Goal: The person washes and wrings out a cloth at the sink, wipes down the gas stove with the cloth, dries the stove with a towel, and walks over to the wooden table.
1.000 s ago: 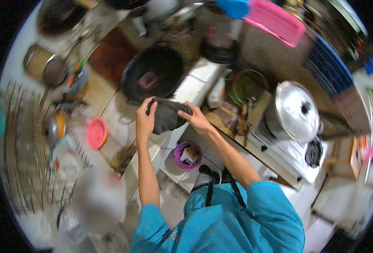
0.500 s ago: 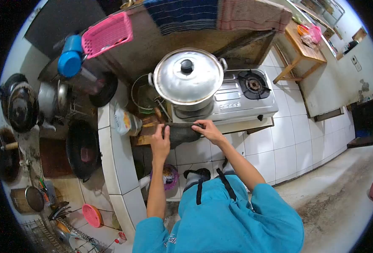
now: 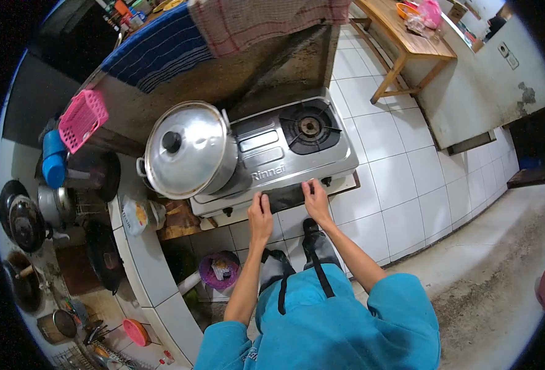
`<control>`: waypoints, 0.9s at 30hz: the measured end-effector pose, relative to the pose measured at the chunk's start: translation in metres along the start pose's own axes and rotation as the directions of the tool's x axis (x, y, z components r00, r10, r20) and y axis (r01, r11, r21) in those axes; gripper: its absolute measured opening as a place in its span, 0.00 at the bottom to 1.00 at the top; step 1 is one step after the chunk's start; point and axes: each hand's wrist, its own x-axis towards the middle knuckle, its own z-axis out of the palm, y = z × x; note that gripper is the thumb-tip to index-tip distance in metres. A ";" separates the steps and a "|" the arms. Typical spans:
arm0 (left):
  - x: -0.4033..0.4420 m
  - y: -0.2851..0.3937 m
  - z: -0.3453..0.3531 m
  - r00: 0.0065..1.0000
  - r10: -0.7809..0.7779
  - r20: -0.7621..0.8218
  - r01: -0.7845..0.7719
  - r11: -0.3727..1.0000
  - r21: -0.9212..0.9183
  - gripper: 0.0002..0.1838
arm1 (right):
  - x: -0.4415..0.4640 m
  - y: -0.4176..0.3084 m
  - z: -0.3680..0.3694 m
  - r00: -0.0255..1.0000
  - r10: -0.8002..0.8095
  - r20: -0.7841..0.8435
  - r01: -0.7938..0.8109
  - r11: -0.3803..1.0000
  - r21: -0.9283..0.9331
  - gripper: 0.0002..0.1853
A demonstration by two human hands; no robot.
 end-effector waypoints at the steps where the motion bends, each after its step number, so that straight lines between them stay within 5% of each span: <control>1: 0.002 0.005 0.016 0.999 0.004 0.053 -0.005 1.000 0.017 0.12 | 0.004 0.011 -0.006 0.988 -0.050 -0.144 0.046 0.998 -0.030 0.15; 3: 0.004 0.024 0.044 0.982 0.100 0.160 -0.106 0.994 0.030 0.11 | 0.006 0.025 -0.023 0.947 -0.013 -0.321 -0.010 0.997 -0.071 0.14; 6: 0.012 0.057 0.079 0.923 0.235 0.305 -0.262 0.964 0.050 0.10 | -0.001 0.054 -0.047 0.972 0.190 -0.135 -0.170 0.975 0.144 0.19; 9: 0.007 0.081 0.111 0.802 0.307 0.512 -0.405 0.910 0.090 0.10 | -0.011 0.061 -0.062 0.820 0.526 0.224 -0.504 0.481 0.717 0.27; 10: 0.005 0.087 0.122 0.749 0.315 0.583 -0.452 0.886 0.102 0.10 | -0.012 0.061 -0.067 0.758 0.555 0.344 -0.536 0.228 0.813 0.28; 11: 0.001 0.089 0.133 0.707 0.323 0.629 -0.485 0.869 0.098 0.11 | -0.014 0.062 -0.076 0.763 0.493 0.419 -0.534 0.115 0.837 0.31; 13: -0.011 0.093 0.150 0.615 0.332 0.716 -0.547 0.833 0.084 0.12 | -0.020 0.093 -0.081 0.710 0.587 0.389 -0.488 0.011 0.873 0.32; 16: -0.021 0.098 0.161 0.532 0.295 0.794 -0.460 0.888 -0.022 0.15 | -0.020 0.131 -0.093 0.903 0.319 0.288 -0.261 -0.127 0.957 0.32; 18: -0.012 0.100 0.153 0.538 0.344 0.770 -0.321 0.928 -0.190 0.15 | 0.007 0.114 -0.114 0.793 0.578 0.194 -0.245 0.010 0.969 0.33; 20: 0.000 0.092 0.142 0.608 0.321 0.726 -0.116 0.941 -0.319 0.16 | 0.024 0.093 -0.131 0.876 0.460 0.144 -0.182 0.038 0.983 0.34; 22: 0.014 0.081 0.119 0.664 0.146 0.733 0.058 0.968 -0.246 0.15 | 0.048 0.095 -0.141 0.943 0.326 0.072 -0.098 0.063 0.993 0.34; 23: 0.018 0.063 0.113 0.701 0.094 0.707 0.101 0.968 -0.229 0.14 | 0.060 0.111 -0.137 0.957 0.290 -0.006 -0.096 0.337 0.937 0.35; 25: 0.025 0.031 0.100 0.756 -0.021 0.654 0.218 0.951 -0.221 0.14 | 0.089 0.114 -0.127 0.993 0.061 -0.105 -0.008 0.897 0.442 0.34; 26: 0.027 0.016 0.094 0.770 -0.089 0.632 0.296 0.927 -0.230 0.14 | 0.100 0.113 -0.119 0.993 -0.105 -0.050 0.104 0.994 -0.022 0.32; 27: 0.025 0.001 0.089 0.776 -0.159 0.610 0.373 0.896 -0.240 0.14 | 0.104 0.122 -0.098 0.997 -0.079 0.017 0.079 0.906 -0.416 0.33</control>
